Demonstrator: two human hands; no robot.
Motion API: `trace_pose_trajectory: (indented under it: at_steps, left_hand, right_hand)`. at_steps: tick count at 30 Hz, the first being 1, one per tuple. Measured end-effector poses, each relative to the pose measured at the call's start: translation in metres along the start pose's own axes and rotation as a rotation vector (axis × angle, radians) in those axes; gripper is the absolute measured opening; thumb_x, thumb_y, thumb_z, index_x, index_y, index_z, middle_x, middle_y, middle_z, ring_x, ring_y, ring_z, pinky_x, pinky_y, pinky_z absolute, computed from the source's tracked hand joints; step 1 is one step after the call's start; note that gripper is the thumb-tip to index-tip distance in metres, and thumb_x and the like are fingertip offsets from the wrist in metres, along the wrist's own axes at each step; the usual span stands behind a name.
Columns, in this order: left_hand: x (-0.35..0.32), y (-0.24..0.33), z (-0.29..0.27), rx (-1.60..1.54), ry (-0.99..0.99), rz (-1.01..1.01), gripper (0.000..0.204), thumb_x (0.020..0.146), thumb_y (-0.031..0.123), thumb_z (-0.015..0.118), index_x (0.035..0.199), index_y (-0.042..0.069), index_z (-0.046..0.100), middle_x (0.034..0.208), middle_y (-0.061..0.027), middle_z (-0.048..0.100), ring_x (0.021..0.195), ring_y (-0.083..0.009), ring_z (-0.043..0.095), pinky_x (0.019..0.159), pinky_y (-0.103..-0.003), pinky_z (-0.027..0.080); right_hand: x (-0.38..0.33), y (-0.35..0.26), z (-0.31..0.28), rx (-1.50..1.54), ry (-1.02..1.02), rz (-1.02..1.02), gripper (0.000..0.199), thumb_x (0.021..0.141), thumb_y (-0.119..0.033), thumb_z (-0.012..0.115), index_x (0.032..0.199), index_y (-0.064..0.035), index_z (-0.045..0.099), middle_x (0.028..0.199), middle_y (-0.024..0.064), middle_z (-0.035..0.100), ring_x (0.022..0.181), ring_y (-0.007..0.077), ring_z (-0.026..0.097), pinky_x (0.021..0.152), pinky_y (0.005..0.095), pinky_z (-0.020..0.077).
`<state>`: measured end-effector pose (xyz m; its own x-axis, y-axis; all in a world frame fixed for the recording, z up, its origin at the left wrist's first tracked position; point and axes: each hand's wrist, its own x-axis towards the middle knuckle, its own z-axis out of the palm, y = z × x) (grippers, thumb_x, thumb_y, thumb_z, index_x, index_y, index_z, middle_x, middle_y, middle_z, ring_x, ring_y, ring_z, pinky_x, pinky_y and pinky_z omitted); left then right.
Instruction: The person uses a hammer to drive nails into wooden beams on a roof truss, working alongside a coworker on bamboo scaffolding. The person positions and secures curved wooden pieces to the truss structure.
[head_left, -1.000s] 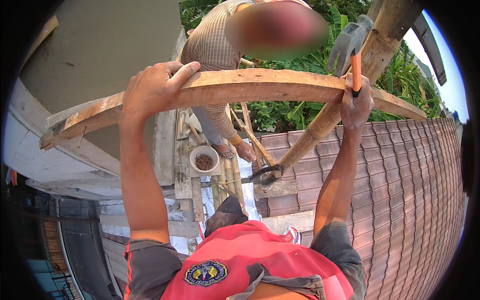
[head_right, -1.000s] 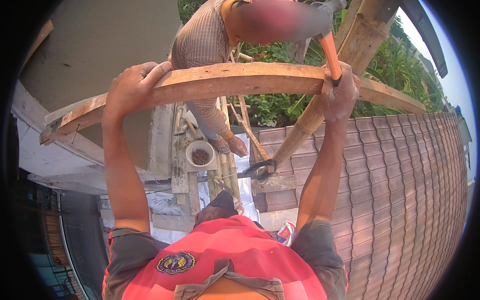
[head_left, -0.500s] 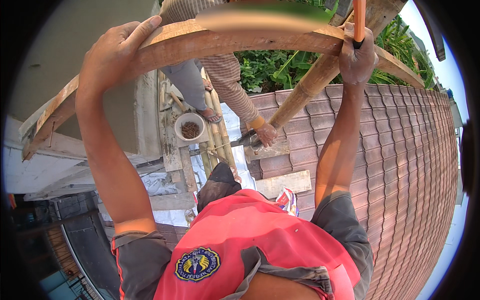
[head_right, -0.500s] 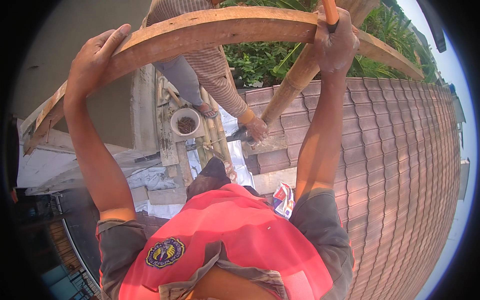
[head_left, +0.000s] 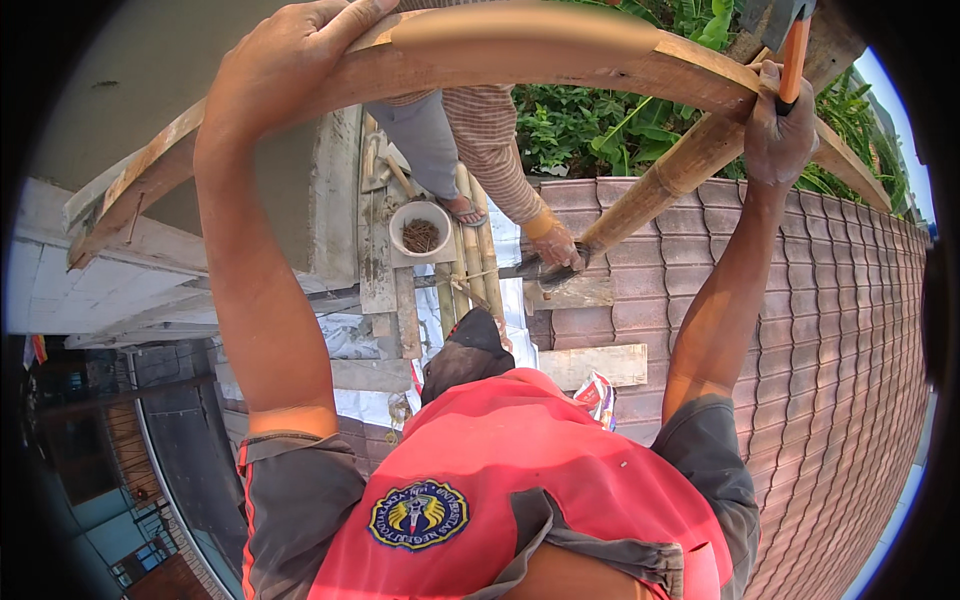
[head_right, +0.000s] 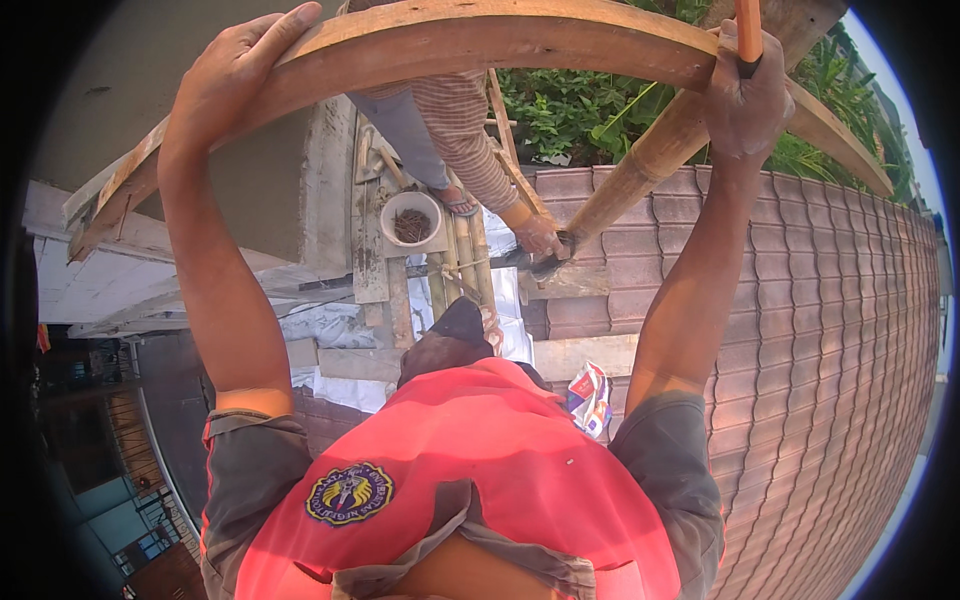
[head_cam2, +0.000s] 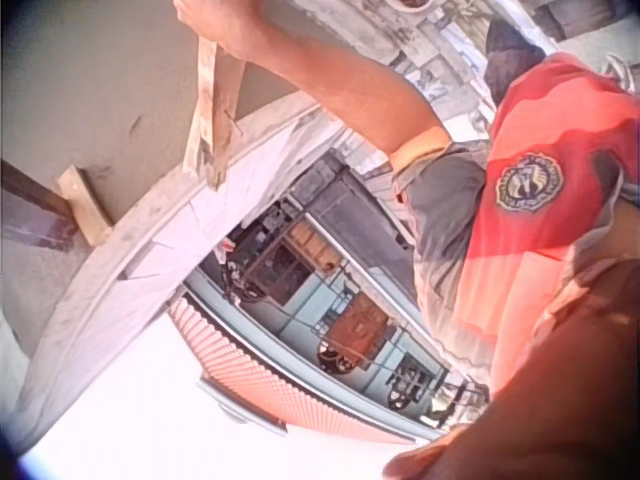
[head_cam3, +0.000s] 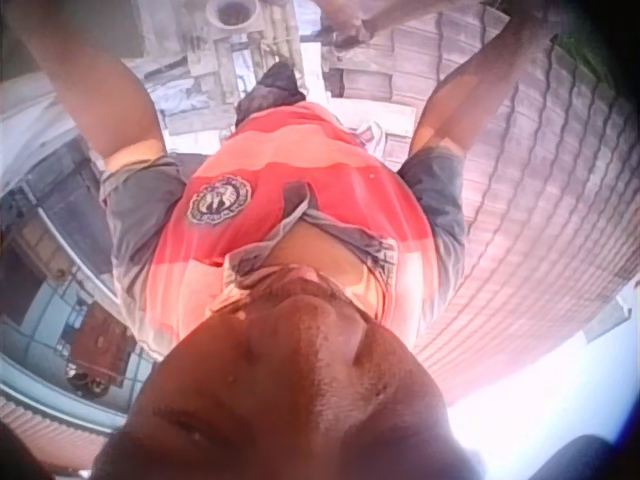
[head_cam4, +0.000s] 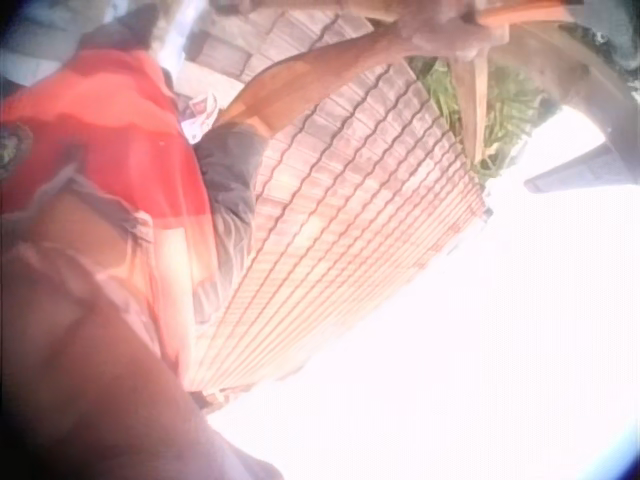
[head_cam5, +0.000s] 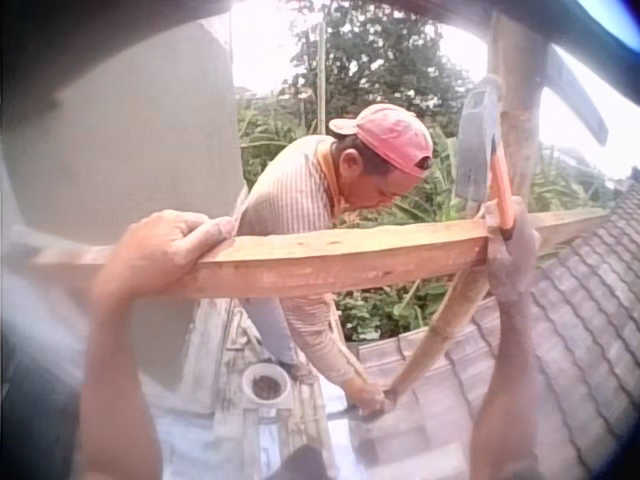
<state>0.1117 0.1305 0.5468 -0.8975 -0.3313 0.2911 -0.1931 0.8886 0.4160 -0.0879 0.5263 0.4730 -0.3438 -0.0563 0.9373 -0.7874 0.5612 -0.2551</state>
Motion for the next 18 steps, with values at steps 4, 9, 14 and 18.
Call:
trace_pose_trajectory:
  at_steps: [4, 9, 14, 18]
  left_hand:
    - [-0.007, -0.005, -0.005, 0.025, 0.063, 0.044, 0.059, 0.105, 0.057, 0.056, 0.101, 0.004, 0.081, 0.093, -0.0218, 0.077, 0.087, -0.0361, 0.074, 0.083, -0.044, 0.055]
    - [0.004, -0.008, 0.005, -0.051, 0.031, 0.104, 0.058, 0.105, 0.057, 0.057, 0.103, 0.004, 0.082, 0.092, -0.0215, 0.077, 0.086, -0.0361, 0.073, 0.083, -0.043, 0.055]
    - [-0.001, -0.007, 0.000, -0.006, 0.042, 0.086, 0.059, 0.106, 0.056, 0.057, 0.103, 0.002, 0.081, 0.092, -0.0215, 0.077, 0.086, -0.0349, 0.073, 0.083, -0.042, 0.055]
    - [0.002, -0.011, 0.004, -0.071, 0.041, 0.101, 0.057, 0.106, 0.054, 0.058, 0.103, 0.001, 0.081, 0.092, -0.0215, 0.078, 0.085, -0.0325, 0.073, 0.082, -0.041, 0.055]
  right_hand:
    - [0.002, 0.001, 0.006, -0.023, 0.023, -0.019, 0.022, 0.099, -0.009, 0.070, 0.121, -0.0093, 0.075, 0.107, 0.0068, 0.082, 0.096, 0.0236, 0.080, 0.088, 0.0366, 0.0603]
    - [-0.002, 0.010, -0.002, -0.007, -0.044, 0.131, 0.022, 0.101, -0.013, 0.070, 0.122, -0.0095, 0.076, 0.109, 0.0041, 0.082, 0.098, 0.0153, 0.077, 0.091, 0.0332, 0.0587]
    - [-0.002, 0.007, 0.004, 0.014, 0.026, 0.001, 0.020, 0.107, -0.015, 0.070, 0.122, -0.0030, 0.076, 0.107, 0.0056, 0.080, 0.098, 0.0105, 0.071, 0.092, 0.0278, 0.0554]
    - [-0.003, 0.009, 0.000, 0.109, 0.009, 0.038, 0.019, 0.105, -0.013, 0.070, 0.121, -0.0041, 0.076, 0.106, 0.0057, 0.080, 0.098, 0.0131, 0.072, 0.093, 0.0304, 0.0555]
